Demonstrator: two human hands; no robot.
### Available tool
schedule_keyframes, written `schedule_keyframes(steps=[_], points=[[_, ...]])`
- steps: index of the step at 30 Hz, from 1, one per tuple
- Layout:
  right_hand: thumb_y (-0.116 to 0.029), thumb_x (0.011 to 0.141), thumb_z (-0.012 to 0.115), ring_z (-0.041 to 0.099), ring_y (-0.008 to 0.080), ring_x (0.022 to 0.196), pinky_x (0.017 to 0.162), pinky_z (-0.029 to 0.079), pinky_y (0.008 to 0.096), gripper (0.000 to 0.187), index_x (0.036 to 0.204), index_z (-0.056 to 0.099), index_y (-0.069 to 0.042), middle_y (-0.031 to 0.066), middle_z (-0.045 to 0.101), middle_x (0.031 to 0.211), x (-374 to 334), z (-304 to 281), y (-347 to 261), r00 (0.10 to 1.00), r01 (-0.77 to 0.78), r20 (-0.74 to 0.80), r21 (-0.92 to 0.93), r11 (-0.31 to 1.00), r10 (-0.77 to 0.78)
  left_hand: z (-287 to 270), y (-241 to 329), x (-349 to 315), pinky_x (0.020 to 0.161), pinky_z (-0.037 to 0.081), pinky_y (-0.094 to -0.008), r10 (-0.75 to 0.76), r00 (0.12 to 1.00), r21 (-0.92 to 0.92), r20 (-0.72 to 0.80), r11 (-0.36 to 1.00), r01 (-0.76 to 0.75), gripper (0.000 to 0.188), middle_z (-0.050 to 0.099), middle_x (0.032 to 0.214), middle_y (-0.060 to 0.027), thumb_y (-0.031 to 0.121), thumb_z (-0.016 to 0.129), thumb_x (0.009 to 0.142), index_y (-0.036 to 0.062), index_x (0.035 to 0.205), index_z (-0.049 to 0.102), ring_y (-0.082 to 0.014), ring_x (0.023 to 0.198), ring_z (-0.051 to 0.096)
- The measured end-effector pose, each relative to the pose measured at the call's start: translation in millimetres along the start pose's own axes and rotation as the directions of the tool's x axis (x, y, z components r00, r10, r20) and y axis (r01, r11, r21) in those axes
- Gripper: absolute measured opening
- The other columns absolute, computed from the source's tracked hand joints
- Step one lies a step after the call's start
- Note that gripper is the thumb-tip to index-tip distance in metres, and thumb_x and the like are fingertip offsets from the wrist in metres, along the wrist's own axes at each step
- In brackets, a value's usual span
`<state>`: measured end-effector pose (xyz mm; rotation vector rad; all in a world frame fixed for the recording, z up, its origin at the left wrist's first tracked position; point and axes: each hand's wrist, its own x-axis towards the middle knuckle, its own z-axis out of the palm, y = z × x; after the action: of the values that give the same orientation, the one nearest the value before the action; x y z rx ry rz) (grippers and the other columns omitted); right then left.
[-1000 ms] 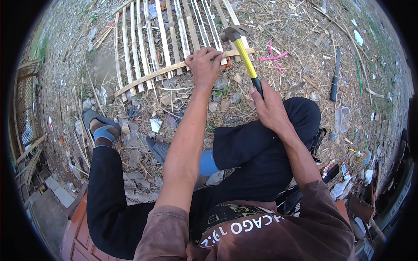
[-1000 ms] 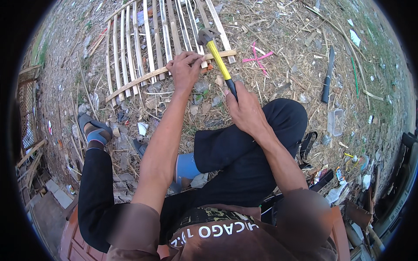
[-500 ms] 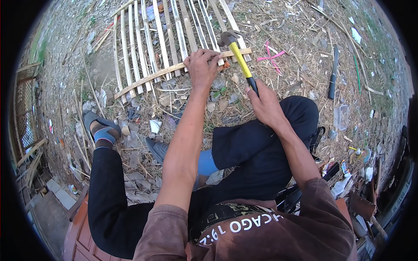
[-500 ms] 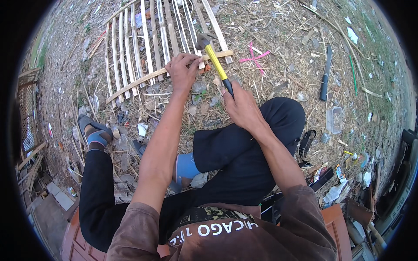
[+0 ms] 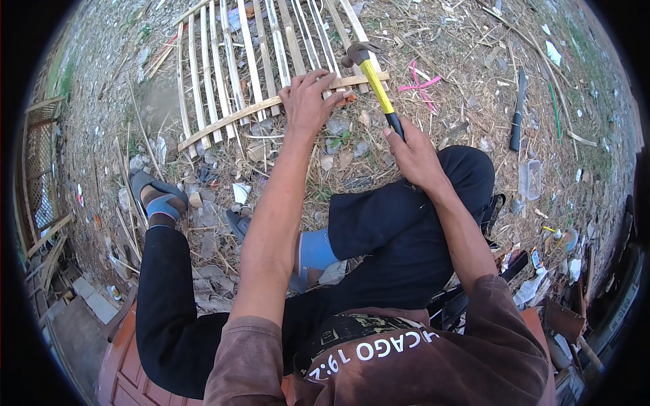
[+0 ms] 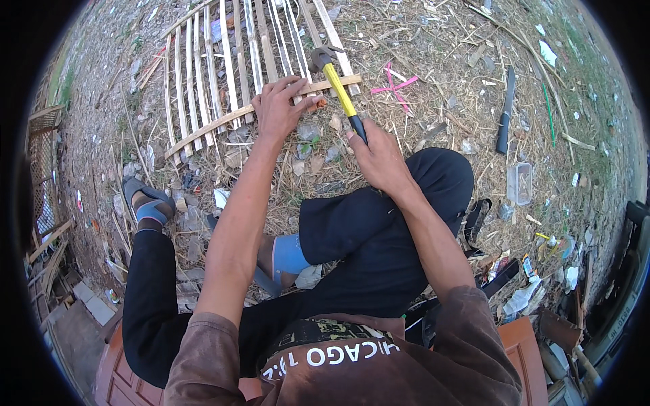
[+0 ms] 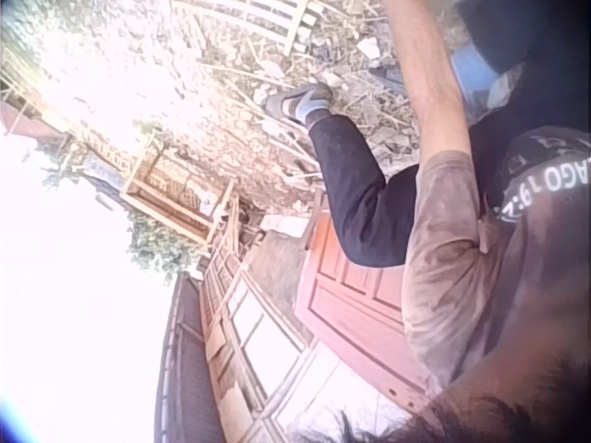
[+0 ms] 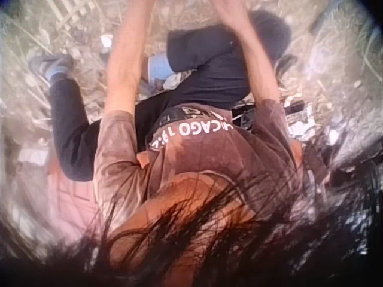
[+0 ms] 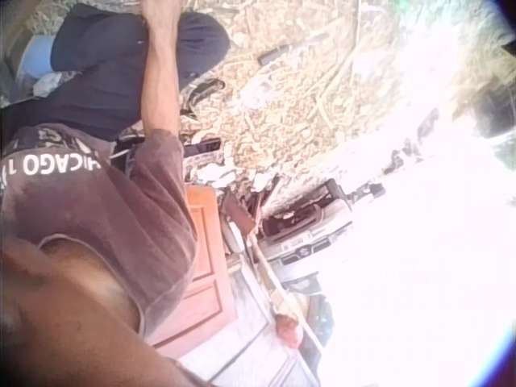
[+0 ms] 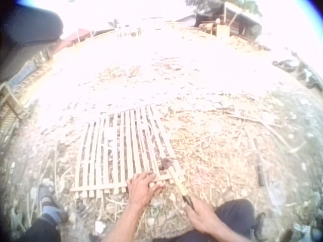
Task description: The person is building a wooden lattice structure by nailing thin slats onto a frame using a hammer. They retrieve nails from a small plastic bag and hammer them into the wood joints one by one.
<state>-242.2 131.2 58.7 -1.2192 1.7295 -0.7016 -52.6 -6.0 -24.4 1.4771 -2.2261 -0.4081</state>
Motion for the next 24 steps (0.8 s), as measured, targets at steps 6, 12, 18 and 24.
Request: schedule_keyframes(steps=[6, 12, 18, 24], points=[[-0.023, 0.101, 0.056, 0.058, 0.0306, 0.063, 0.061, 0.043, 0.0422, 0.024, 0.099, 0.053, 0.001, 0.0185, 0.058, 0.074, 0, -1, -4, 0.999, -0.041, -0.008, 0.021, 0.999, 0.041, 2, 0, -2, 0.097, 0.031, -0.0424, 0.027, 0.999, 0.028, -0.018, 0.999, -0.027, 0.049, 0.069, 0.125, 0.0038, 0.048, 0.078, 0.080, 0.0224, 0.121, 0.074, -0.0220, 0.114, 0.056], [-0.022, 0.100, 0.055, 0.059, 0.0415, 0.070, 0.066, 0.044, 0.0487, 0.023, 0.100, 0.054, 0.001, 0.0212, 0.059, 0.077, -3, 3, -3, 0.999, 0.044, 0.010, -0.108, 0.993, -0.044, 1, 0, -2, 0.095, 0.030, -0.0410, 0.032, 0.999, 0.023, -0.020, 0.999, -0.032, 0.059, 0.071, 0.121, 0.0033, 0.052, 0.079, 0.076, 0.0220, 0.126, 0.071, -0.0214, 0.113, 0.055], [-0.022, 0.100, 0.056, 0.060, 0.0433, 0.075, 0.069, 0.044, 0.0504, 0.024, 0.100, 0.053, 0.002, 0.0242, 0.060, 0.079, 1, 2, 1, 0.999, -0.015, 0.046, -0.068, 0.998, 0.018, -4, 9, 0, 0.094, 0.030, -0.0405, -0.056, 0.997, -0.002, 0.056, 0.998, 0.057, 0.079, 0.072, 0.117, 0.0015, 0.060, 0.084, 0.065, 0.0199, 0.130, 0.068, -0.0214, 0.114, 0.054], [-0.023, 0.100, 0.056, 0.062, 0.0439, 0.073, 0.067, 0.044, 0.0508, 0.025, 0.101, 0.052, 0.002, 0.0251, 0.060, 0.076, 1, 3, 0, 0.999, 0.043, 0.030, -0.068, 0.997, -0.042, -1, 6, -2, 0.093, 0.032, -0.0377, -0.081, 0.996, -0.041, 0.037, 0.996, 0.082, 0.080, 0.073, 0.110, 0.0031, 0.057, 0.086, 0.066, 0.0184, 0.133, 0.065, -0.0174, 0.107, 0.057]])
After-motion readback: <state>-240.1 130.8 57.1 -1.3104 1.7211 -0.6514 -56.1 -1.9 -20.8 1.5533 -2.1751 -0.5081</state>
